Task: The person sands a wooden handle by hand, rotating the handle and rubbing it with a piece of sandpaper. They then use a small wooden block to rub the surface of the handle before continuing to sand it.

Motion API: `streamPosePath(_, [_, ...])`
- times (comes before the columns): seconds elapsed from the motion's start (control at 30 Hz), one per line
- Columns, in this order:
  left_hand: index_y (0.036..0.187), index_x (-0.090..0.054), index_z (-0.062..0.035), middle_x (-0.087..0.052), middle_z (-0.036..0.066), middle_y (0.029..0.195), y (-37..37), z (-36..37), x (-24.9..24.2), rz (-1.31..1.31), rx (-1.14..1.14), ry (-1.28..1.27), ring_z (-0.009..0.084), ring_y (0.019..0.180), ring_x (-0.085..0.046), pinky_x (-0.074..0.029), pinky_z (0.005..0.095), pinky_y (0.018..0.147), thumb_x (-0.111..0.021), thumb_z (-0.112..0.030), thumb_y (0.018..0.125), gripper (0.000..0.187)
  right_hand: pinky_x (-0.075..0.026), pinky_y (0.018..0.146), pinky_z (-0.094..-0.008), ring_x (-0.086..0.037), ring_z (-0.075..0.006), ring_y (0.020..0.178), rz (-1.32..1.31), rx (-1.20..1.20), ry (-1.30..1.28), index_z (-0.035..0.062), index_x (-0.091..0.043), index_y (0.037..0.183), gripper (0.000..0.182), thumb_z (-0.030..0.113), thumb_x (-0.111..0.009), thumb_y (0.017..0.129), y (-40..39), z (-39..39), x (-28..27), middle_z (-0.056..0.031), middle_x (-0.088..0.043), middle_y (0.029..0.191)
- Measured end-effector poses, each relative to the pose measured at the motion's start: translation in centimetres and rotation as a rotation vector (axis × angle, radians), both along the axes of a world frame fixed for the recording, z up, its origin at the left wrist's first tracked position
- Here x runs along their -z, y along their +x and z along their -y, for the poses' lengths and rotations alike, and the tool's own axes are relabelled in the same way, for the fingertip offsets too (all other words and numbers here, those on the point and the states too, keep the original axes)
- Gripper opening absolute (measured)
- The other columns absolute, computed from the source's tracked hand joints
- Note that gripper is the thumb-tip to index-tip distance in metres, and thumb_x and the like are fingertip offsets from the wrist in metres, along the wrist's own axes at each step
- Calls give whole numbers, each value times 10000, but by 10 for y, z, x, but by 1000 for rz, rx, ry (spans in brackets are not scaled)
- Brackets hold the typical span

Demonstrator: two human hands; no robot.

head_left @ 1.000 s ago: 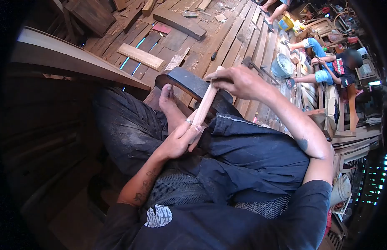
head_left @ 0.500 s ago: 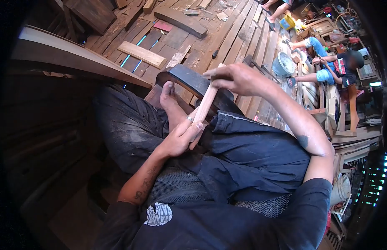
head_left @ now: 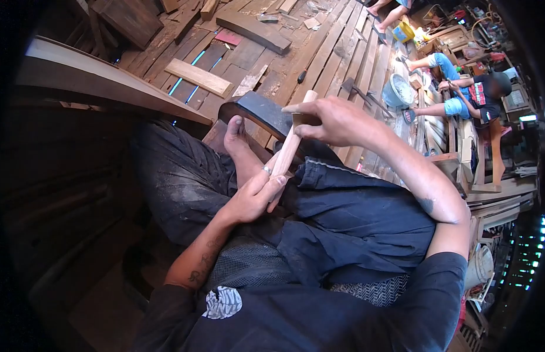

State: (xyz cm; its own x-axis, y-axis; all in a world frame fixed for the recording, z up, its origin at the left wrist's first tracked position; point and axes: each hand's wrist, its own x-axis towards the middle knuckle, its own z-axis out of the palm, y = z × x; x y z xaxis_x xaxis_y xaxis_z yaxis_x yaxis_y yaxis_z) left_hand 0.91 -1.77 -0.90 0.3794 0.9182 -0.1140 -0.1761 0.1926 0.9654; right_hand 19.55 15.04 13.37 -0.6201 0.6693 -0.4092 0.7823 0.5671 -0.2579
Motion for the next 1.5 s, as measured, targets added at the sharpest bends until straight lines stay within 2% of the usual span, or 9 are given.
streamPosePath(0.1, [1596,-297,17,-515,-8,743,-3,0,-8,-31,31,-21,84,551,-465,-409,235,569,-442,-211,1106,560,-601,880,-435,-749,-265,936,-8,47,-9,248,-591,1474,517,365,-679,978,-1,-4,-1,-129,-774,1073])
streamPosePath(0.27, [1614,-262,23,-533,163,1435,-6,-2,-10,-67,81,-11,223,1309,-515,-373,331,1124,-447,-297,1112,624,-602,915,-447,-740,-264,1024,-61,-124,-120,270,-570,1489,515,351,-671,990,-1,10,9,-131,-761,1151])
streamPosePath(0.3, [1615,-261,22,-539,162,1429,-6,-2,-11,-65,80,-17,223,1306,-520,-377,331,1121,-448,-298,1112,625,-602,932,-451,-735,-267,1045,-28,-166,-102,280,-560,1496,518,349,-667,994,-7,15,6,-128,-752,1188])
streamPosePath(0.47, [1617,-259,3,-518,-2,759,-3,-3,-3,-58,34,-3,84,557,-454,-413,232,569,-434,-213,1110,579,-582,954,-429,-746,-276,1006,-4,17,-56,267,-561,1497,526,343,-674,989,-6,0,-6,-165,-762,1125])
streamPosePath(0.7, [1617,-262,-1,-502,-7,708,-3,-2,-6,-29,46,-5,88,561,-451,-431,239,617,-430,-209,1109,574,-585,945,-431,-748,-275,1006,-58,-14,-122,269,-567,1494,516,325,-667,991,2,-1,4,-179,-762,1118])
streamPosePath(0.8, [1592,-306,18,-589,57,998,-5,-3,-3,-29,45,-39,134,876,-548,-454,288,858,-444,-249,1114,564,-578,962,-417,-747,-283,1007,-52,-5,-114,274,-557,1503,526,305,-667,989,1,0,0,-169,-762,1134])
streamPosePath(0.87, [1582,-320,18,-578,57,974,-2,-4,3,-5,39,-23,135,854,-536,-438,287,825,-432,-264,1118,554,-565,992,-410,-746,-296,1009,-106,-96,-238,289,-527,1525,571,308,-684,977,5,3,8,-155,-758,1160])
streamPosePath(1.0, [1580,-304,0,-463,-1,607,-3,-4,5,76,44,-58,95,465,-401,-368,231,495,-373,-281,1123,540,-536,1035,-405,-713,-333,1115,-143,-52,-241,200,-549,1508,566,315,-694,973,0,-1,7,-189,-739,1202])
streamPosePath(1.5, [1523,-379,34,-522,8,651,-8,-9,-6,267,51,-198,83,507,-459,-367,200,501,-361,-300,1112,530,-483,1103,-421,-670,-322,1212,-206,-52,-208,282,-471,1563,614,377,-675,991,12,-1,17,-201,-681,1329])
